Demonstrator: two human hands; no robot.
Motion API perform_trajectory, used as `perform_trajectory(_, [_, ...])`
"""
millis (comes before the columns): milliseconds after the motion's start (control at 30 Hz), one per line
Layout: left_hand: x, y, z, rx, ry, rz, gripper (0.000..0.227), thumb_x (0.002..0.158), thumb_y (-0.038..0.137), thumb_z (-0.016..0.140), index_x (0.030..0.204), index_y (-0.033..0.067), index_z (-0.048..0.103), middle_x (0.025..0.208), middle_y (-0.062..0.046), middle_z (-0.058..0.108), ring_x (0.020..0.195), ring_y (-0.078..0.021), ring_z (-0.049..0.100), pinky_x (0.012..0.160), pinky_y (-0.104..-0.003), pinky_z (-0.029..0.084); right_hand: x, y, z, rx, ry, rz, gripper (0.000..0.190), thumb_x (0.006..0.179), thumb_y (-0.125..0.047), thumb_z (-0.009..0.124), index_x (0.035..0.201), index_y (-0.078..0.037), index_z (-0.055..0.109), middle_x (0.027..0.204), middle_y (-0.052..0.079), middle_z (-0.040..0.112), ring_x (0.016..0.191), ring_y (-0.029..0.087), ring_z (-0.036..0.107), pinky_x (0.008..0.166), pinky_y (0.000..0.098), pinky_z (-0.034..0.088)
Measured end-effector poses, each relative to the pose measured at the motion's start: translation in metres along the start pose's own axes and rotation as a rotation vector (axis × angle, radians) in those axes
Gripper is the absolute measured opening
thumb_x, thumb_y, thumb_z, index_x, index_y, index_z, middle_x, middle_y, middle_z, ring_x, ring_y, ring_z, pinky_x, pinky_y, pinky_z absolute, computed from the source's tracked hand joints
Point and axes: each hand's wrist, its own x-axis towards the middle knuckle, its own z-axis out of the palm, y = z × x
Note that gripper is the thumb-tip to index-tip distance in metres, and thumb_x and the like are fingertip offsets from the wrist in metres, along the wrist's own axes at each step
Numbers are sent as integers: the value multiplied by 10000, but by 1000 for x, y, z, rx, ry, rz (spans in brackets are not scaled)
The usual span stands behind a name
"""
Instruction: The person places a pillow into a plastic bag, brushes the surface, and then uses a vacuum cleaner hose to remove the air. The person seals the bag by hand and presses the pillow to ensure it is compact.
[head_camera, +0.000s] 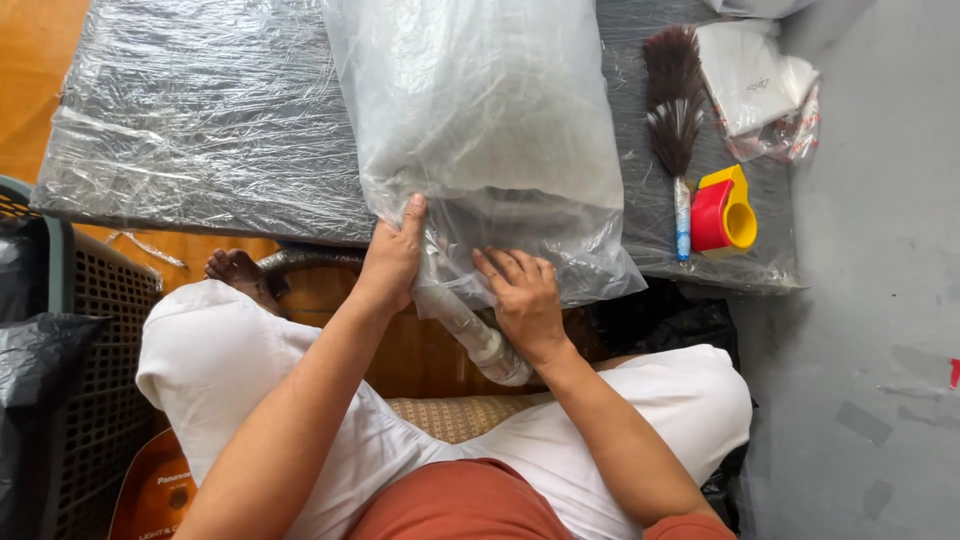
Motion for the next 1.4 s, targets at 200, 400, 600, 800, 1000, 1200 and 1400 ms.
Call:
perform_trajectory(200, [-8,12,8,11,44,-84,548,1020,514,576,1362,95,482,1022,-181,700,900,-261,739,737,-484,641,8,4,-3,282,-42,40,405,911,-100,467,1196,-164,748,1194,13,688,1018,244,655,829,375,513])
perform_trajectory(400, [-10,15,17,170,32,-114,889,913,692,601,1498,63,372,1263,-237,629,1100,-306,681,890,-497,609,26,-1,-11,351,-20,8,208,859,-82,538,812,-115,739,1151,0,706,956,239,634,786,380,486])
perform_trajectory(600, [-25,34,28,256,16,-157,988,844,706,674,1471,1,380,1326,-278,590,1242,-374,622,1003,-540,536,31,-2,-15,310,-95,-55,240,868,-84,549,676,-75,694,1081,68,705,981,292,646,797,401,508])
perform_trajectory(800, [5,1,16,355,12,-108,713,855,516,804,1288,-19,619,1145,-204,701,1107,-291,689,913,-469,565,41,-13,-30,286,-107,-66,203,913,-74,562,790,-13,712,1054,170,707,1031,377,683,899,475,514])
perform_trajectory(1000, [16,-19,10,271,62,-27,509,851,315,811,1178,-55,688,1062,-175,708,1014,-225,658,879,-442,547,39,19,-75,772,-381,29,408,965,-240,553,1251,34,653,1263,278,676,1235,457,616,1129,589,381])
perform_trajectory(1200, [15,-18,10,267,79,-6,497,813,308,819,1146,-45,718,1032,-185,731,997,-244,694,861,-451,555,3,107,-76,101,44,675,597,950,-491,785,1275,-15,629,1167,201,580,1116,433,604,1005,535,467])
perform_trajectory(1400, [18,-24,8,279,63,-19,517,823,346,794,1158,-40,714,1070,-198,737,1063,-281,693,891,-463,540,5,106,-41,497,-536,1358,1036,799,-854,685,1416,-38,523,1382,295,591,1302,446,565,1064,546,493])
